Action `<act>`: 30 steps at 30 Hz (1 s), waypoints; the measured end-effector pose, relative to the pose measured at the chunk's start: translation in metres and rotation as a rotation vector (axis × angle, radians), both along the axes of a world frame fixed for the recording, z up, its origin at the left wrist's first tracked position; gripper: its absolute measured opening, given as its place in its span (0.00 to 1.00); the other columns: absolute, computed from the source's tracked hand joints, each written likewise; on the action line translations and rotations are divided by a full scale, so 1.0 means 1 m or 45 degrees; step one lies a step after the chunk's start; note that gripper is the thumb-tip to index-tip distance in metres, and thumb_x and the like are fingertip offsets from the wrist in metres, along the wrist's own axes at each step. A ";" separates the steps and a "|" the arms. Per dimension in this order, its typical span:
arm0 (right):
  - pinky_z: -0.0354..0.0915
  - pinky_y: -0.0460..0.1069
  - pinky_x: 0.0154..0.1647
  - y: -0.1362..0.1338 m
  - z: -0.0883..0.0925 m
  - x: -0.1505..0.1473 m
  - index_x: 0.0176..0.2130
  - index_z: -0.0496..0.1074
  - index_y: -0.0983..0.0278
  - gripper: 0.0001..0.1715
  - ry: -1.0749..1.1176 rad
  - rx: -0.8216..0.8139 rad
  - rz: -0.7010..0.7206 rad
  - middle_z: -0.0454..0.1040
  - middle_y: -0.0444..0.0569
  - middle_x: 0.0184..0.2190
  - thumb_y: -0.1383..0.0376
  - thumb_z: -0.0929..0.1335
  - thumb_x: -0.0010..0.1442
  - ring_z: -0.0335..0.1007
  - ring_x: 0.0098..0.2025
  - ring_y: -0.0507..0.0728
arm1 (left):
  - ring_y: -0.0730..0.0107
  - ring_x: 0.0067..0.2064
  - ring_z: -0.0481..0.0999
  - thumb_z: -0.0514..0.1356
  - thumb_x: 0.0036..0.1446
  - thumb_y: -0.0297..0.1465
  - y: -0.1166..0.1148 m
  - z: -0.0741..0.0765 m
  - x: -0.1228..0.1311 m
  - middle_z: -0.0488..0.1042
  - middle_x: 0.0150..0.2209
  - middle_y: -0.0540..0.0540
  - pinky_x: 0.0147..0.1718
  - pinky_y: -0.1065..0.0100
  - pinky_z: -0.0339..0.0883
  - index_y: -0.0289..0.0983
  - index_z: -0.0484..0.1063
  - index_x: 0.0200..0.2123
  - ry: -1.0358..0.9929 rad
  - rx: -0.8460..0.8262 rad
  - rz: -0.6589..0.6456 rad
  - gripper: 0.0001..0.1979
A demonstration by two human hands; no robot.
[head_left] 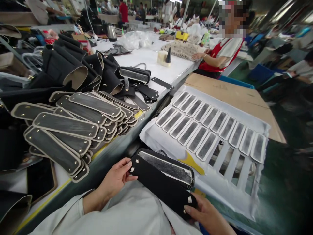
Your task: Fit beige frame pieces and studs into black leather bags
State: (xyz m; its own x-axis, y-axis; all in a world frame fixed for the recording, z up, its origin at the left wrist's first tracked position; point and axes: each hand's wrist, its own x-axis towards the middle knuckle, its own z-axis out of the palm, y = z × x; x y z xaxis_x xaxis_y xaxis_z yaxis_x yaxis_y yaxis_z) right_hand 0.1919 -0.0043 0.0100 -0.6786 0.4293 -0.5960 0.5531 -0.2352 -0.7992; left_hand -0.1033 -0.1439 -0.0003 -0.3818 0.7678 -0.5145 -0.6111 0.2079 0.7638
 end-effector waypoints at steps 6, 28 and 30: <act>0.64 0.45 0.22 0.022 0.005 -0.005 0.32 0.69 0.66 0.21 -0.096 0.250 -0.103 0.68 0.44 0.24 0.49 0.65 0.55 0.65 0.25 0.52 | 0.79 0.19 0.63 0.56 0.55 0.44 0.012 -0.001 -0.022 0.65 0.27 0.52 0.19 0.73 0.60 0.35 0.73 0.29 0.915 -0.207 -0.345 0.17; 0.59 0.46 0.19 0.049 0.008 -0.039 0.24 0.62 0.62 0.25 -0.374 0.495 -0.301 0.60 0.39 0.17 0.44 0.64 0.53 0.59 0.18 0.50 | 0.71 0.26 0.65 0.59 0.49 0.43 0.046 -0.016 -0.048 0.71 0.22 0.50 0.27 0.70 0.58 0.34 0.72 0.22 0.943 -0.344 -0.382 0.17; 0.59 0.46 0.19 0.050 0.007 -0.039 0.25 0.62 0.62 0.24 -0.367 0.496 -0.296 0.60 0.39 0.17 0.44 0.64 0.54 0.59 0.18 0.50 | 0.71 0.26 0.65 0.59 0.49 0.43 0.046 -0.017 -0.049 0.71 0.22 0.50 0.28 0.70 0.59 0.33 0.72 0.23 0.945 -0.348 -0.403 0.17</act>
